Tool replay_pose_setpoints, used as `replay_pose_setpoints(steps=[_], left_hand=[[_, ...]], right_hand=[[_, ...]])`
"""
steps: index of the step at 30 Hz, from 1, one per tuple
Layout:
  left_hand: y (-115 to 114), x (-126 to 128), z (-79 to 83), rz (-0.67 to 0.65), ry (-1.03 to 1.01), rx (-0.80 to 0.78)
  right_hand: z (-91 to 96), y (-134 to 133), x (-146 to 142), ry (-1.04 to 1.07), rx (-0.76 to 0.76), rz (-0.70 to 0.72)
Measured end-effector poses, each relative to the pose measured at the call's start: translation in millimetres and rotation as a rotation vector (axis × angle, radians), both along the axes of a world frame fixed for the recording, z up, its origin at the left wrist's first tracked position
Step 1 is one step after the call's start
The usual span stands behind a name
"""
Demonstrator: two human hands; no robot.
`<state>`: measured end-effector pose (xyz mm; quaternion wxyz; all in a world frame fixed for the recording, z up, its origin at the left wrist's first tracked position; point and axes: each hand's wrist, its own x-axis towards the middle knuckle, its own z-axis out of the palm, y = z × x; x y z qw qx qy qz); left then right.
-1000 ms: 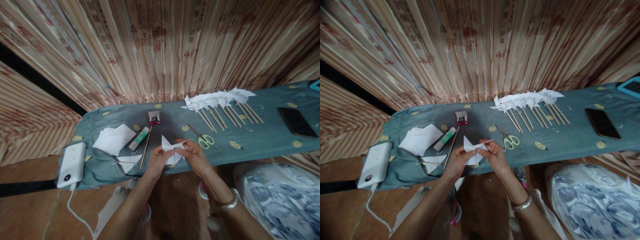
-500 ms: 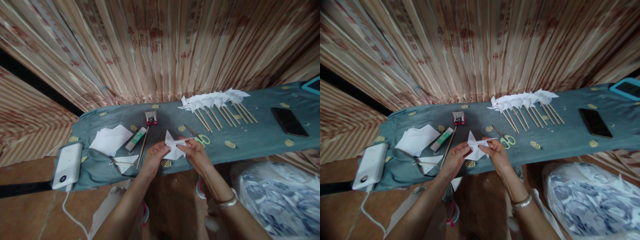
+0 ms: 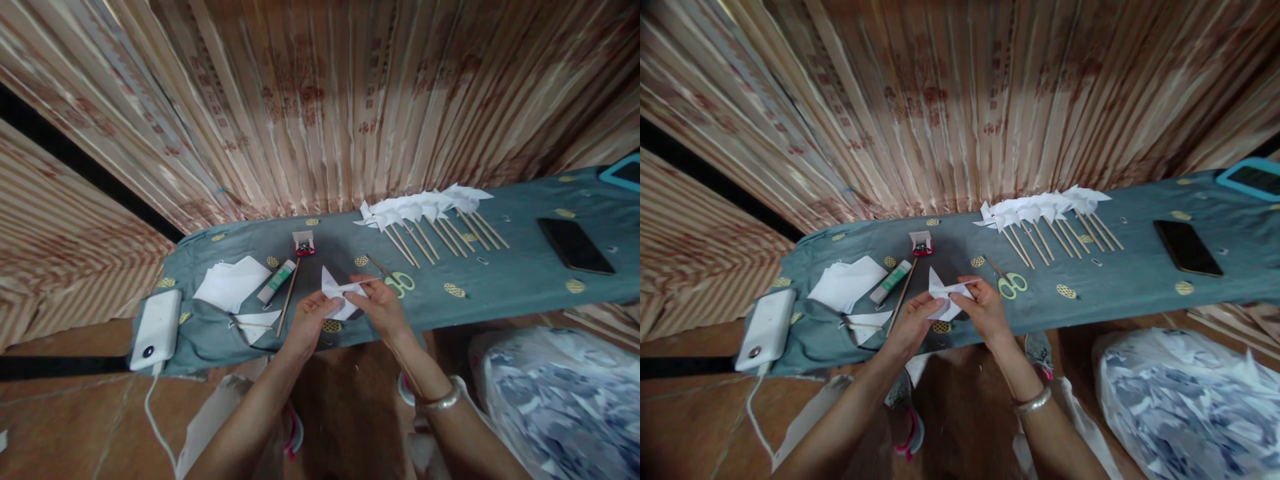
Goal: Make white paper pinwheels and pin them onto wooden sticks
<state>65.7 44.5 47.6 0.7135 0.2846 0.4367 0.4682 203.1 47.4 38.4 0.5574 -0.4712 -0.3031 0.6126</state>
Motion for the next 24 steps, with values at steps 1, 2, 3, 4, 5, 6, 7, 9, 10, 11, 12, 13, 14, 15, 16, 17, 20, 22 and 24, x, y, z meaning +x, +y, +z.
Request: replay_pose_setpoints(steps=[1,2,3,4,5,6,7,9,10,11,12,13,14,15,16,17,20,22,24], left_hand=[[0.2,-2.2,0.8,0.004,0.014,0.005],[0.5,-4.2,1.8,0.003,0.029,0.012],[1.0,-5.8,2.9,-0.005,0.044,0.020],[1.6,-6.8,4.1,-0.020,0.060,0.029],[2.2,-7.3,5.2,-0.040,0.073,0.038],[2.9,-7.3,6.1,-0.061,0.083,0.044],[3.5,-7.0,6.6,-0.080,0.086,0.050],[4.7,-5.8,6.0,-0.106,0.074,0.059],[5.2,-5.4,5.0,-0.117,0.061,0.058],[5.7,-5.1,3.6,-0.125,0.049,0.054],[6.2,-5.1,2.1,-0.132,0.036,0.047],[6.6,-5.2,0.6,-0.140,0.022,0.037],[7.1,-5.4,-0.8,-0.146,0.006,0.026],[7.6,-5.8,-2.0,-0.151,-0.014,0.016],[8.0,-6.1,-3.0,-0.152,-0.036,0.009],[8.4,-6.3,-3.8,-0.151,-0.059,0.006],[8.9,-6.2,-5.8,-0.141,-0.120,-0.004],[8.5,-5.6,-7.0,-0.137,-0.145,-0.019],[8.0,-5.1,-7.8,-0.132,-0.163,-0.033]], right_hand=[[1.0,-2.5,0.0,-0.042,0.029,0.000],[2.2,-5.4,0.6,-0.098,0.057,-0.005],[3.4,-8.8,1.7,-0.164,0.081,-0.009],[4.7,-12.3,3.1,-0.235,0.099,-0.014],[5.9,-15.7,4.7,-0.303,0.109,-0.010],[7.0,-18.9,6.3,-0.365,0.112,0.000],[7.8,-21.7,7.7,-0.414,0.111,0.013],[8.5,-25.6,9.6,-0.464,0.117,0.044],[8.4,-26.8,10.0,-0.465,0.126,0.061],[7.9,-27.5,10.1,-0.456,0.138,0.079],[7.3,-27.8,9.9,-0.443,0.147,0.095],[6.4,-27.8,9.6,-0.430,0.154,0.110],[5.5,-27.6,9.1,-0.417,0.156,0.122],[4.6,-27.3,8.6,-0.405,0.157,0.131],[3.8,-26.9,8.1,-0.395,0.159,0.137],[2.9,-26.4,7.6,-0.385,0.165,0.144],[0.6,-25.4,6.4,-0.360,0.189,0.170],[-0.6,-25.1,5.8,-0.343,0.195,0.187],[-1.4,-25.0,5.2,-0.327,0.191,0.194]])
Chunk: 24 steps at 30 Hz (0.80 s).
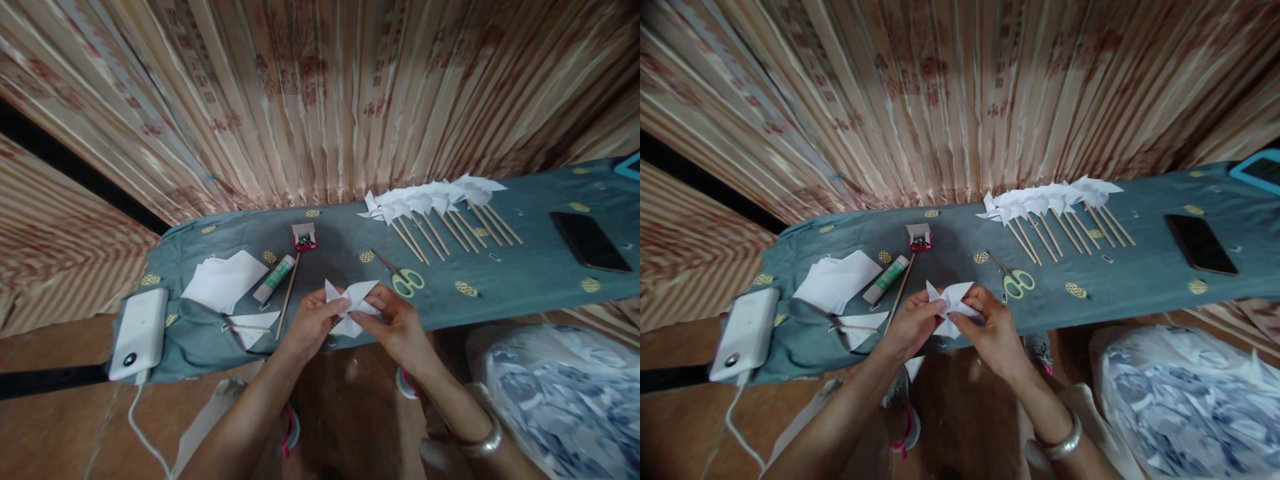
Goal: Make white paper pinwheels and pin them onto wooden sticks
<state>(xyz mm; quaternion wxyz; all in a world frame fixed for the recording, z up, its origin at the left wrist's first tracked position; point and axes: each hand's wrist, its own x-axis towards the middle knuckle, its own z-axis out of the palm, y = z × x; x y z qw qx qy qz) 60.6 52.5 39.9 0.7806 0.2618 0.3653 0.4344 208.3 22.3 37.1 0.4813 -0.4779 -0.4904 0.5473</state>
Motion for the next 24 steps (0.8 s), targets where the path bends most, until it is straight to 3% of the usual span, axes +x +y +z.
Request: replay_pose_setpoints(steps=[11,17,24], left_hand=[[1.8,0.8,1.3,0.044,0.015,-0.074],[3.1,-7.2,-3.1,0.036,-0.007,-0.031],[6.9,-18.7,-0.6,0.141,0.089,0.032]], right_hand=[[-1.4,1.5,-3.8,0.031,-0.023,0.002],[-2.0,3.9,-7.0,0.023,-0.040,0.013],[-4.4,7.0,-12.3,0.076,-0.093,-0.064]])
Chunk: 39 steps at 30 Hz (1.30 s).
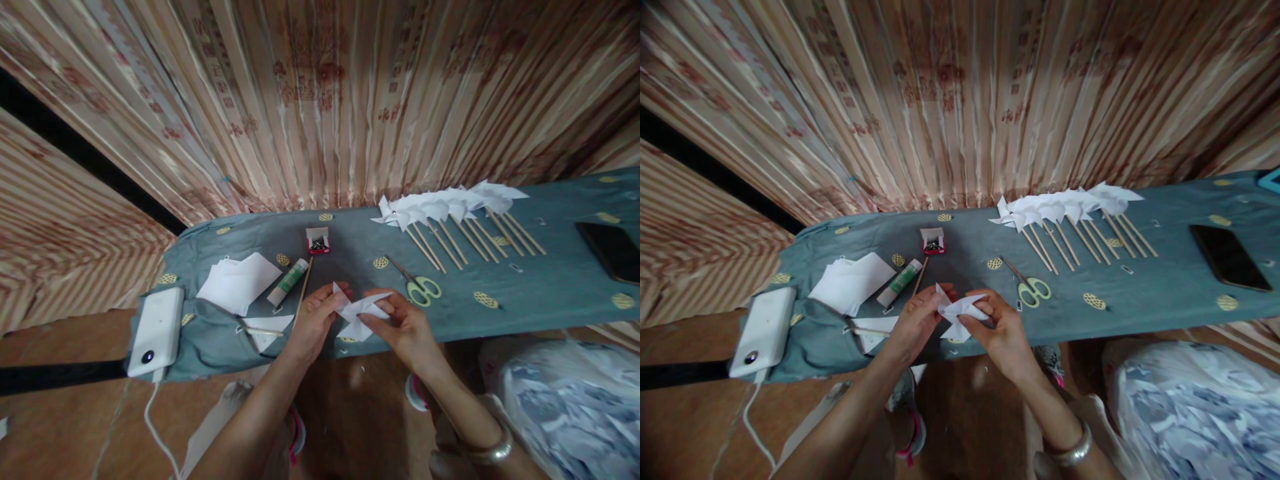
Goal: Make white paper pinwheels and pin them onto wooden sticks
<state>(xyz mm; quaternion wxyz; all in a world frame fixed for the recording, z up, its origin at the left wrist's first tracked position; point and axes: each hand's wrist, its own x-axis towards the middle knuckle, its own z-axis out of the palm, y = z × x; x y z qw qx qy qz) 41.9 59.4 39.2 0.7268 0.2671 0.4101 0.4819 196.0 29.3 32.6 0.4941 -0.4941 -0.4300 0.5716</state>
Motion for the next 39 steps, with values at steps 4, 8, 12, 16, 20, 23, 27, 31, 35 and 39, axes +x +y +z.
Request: replay_pose_setpoints(steps=[4,8,12,16,20,23,27,31,35,39], left_hand=[[7.8,-13.6,-2.8,0.062,0.211,0.113],[17.7,-39.0,-7.6,0.054,0.872,0.481],[22.8,-59.2,-8.2,-0.043,1.459,0.722],[22.1,-62.3,-8.2,-0.199,1.722,0.737],[20.5,-58.5,-9.9,-0.260,1.778,0.763],[19.5,-56.7,-10.2,-0.262,1.781,0.751],[18.4,-55.8,-10.5,-0.274,1.768,0.745],[19.0,-54.2,-12.7,-0.284,1.764,0.764],[20.8,-53.1,-17.4,-0.241,1.720,0.810],[23.8,-54.6,-24.7,-0.212,1.672,0.847]], right_hand=[[-0.5,2.9,1.3,0.056,-0.028,-0.035],[0.1,4.4,3.9,0.063,-0.035,-0.068],[1.6,4.9,5.7,0.059,-0.043,-0.072],[3.8,5.2,6.4,0.094,-0.058,-0.084],[4.6,5.0,6.4,0.102,-0.066,-0.095],[4.1,4.7,6.8,0.100,-0.063,-0.106],[4.2,4.5,7.7,0.076,-0.052,-0.108],[5.1,5.0,7.8,0.102,-0.048,-0.083],[5.3,6.7,7.2,0.118,-0.044,-0.095],[6.3,7.6,6.2,0.116,-0.056,-0.088]])
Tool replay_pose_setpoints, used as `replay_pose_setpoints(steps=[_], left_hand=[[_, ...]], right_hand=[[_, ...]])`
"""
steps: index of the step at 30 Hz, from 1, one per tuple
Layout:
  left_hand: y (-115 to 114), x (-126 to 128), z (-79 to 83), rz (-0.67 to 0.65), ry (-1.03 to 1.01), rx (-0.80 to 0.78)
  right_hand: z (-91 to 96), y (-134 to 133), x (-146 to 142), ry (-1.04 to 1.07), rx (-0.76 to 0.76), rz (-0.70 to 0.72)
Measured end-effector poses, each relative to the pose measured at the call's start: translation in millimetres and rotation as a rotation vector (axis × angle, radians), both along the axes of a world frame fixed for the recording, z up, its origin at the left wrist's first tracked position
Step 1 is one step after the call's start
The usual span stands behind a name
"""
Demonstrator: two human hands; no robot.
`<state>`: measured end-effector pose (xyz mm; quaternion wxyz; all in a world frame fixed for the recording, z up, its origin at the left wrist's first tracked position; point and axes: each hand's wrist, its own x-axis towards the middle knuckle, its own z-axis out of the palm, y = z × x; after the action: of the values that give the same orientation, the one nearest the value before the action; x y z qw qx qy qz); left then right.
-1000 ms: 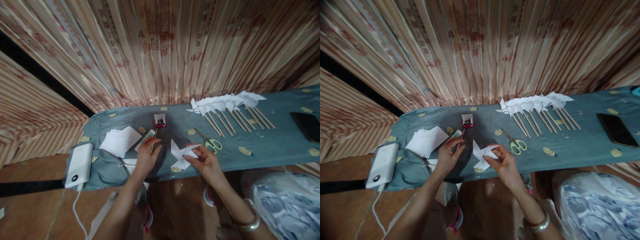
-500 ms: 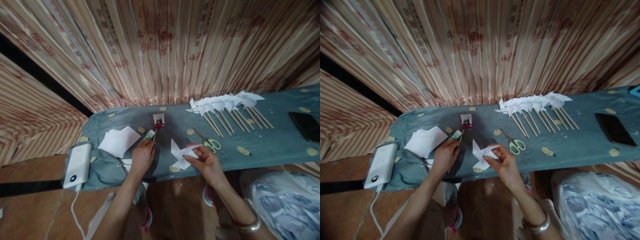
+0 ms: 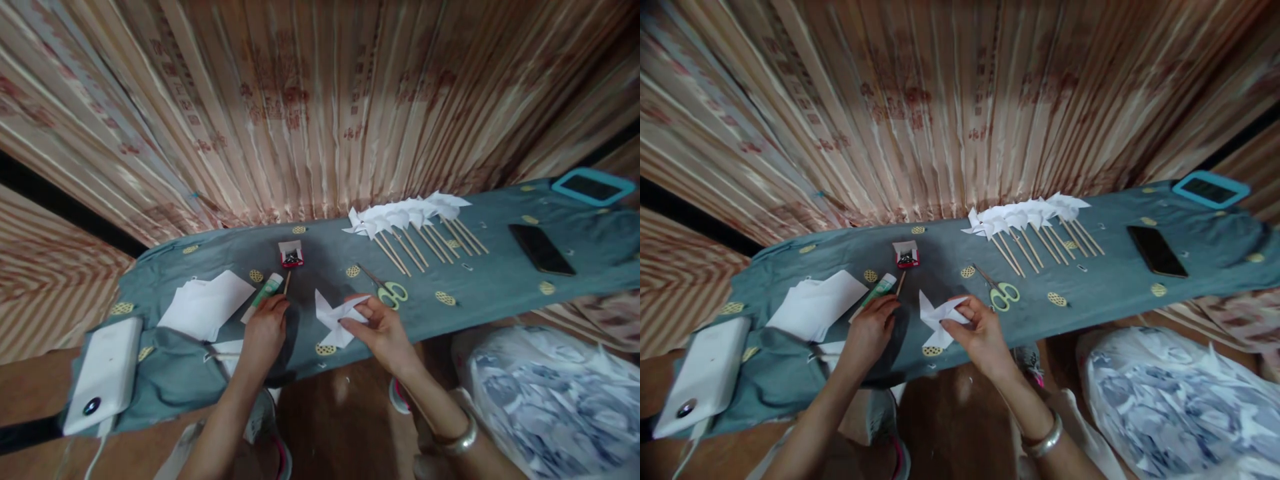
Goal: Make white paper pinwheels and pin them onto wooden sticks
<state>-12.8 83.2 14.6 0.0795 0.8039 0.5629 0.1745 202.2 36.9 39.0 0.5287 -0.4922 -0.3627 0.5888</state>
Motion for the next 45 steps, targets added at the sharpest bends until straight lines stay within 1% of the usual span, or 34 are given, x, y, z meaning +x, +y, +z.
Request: replay_pose_setpoints(steps=[4,8,10,14,18,20,21,25,27,28,30,31,34,38,41,43,45], left_hand=[[2.2,1.3,-4.6,-0.014,-0.066,0.045],[-0.4,7.1,-2.9,-0.010,-0.164,0.080],[-3.3,9.9,-1.2,0.003,-0.249,0.063],[-9.3,18.5,3.7,0.034,-0.463,-0.076],[-18.5,37.2,10.9,0.114,-0.793,-0.254],[-28.5,47.5,12.6,0.192,-0.982,-0.363],[-35.6,52.1,12.4,0.255,-1.080,-0.426],[-76.6,66.2,4.8,0.491,-1.439,-0.648],[-97.7,72.0,-0.5,0.590,-1.606,-0.685],[-106.5,74.7,-3.1,0.615,-1.677,-0.716],[-118.6,79.3,-8.0,0.666,-1.781,-0.777],[-122.0,81.1,-10.6,0.704,-1.821,-0.783],[-125.3,83.7,-18.9,0.773,-1.877,-0.804],[-123.9,83.1,-29.8,0.738,-1.846,-0.794],[-122.8,81.4,-34.8,0.733,-1.795,-0.771],[-122.7,79.9,-37.1,0.743,-1.773,-0.789],[-123.2,78.2,-39.9,0.755,-1.760,-0.839]], right_hand=[[2.1,0.1,-0.1,0.004,-0.006,0.003],[2.9,1.3,3.0,-0.029,0.015,-0.021],[2.8,1.8,6.3,-0.059,0.033,-0.037],[3.2,2.0,14.9,-0.091,0.059,-0.050],[5.1,1.1,22.6,-0.083,0.086,-0.056],[5.5,0.3,25.2,-0.078,0.097,-0.056],[5.4,-0.3,26.2,-0.077,0.100,-0.056],[4.0,-4.9,28.3,-0.077,0.087,-0.053],[3.2,-8.6,28.9,-0.093,0.083,-0.036],[2.9,-10.5,29.1,-0.105,0.085,-0.036],[2.8,-14.4,29.1,-0.140,0.084,-0.019],[3.1,-16.2,28.8,-0.153,0.076,-0.014],[4.3,-21.0,26.5,-0.190,0.058,-0.007],[4.4,-26.9,19.9,-0.230,0.031,0.029],[2.9,-32.4,13.5,-0.300,0.013,0.055],[1.9,-36.5,9.3,-0.358,0.015,0.078],[1.2,-40.2,5.8,-0.439,0.022,0.107]])
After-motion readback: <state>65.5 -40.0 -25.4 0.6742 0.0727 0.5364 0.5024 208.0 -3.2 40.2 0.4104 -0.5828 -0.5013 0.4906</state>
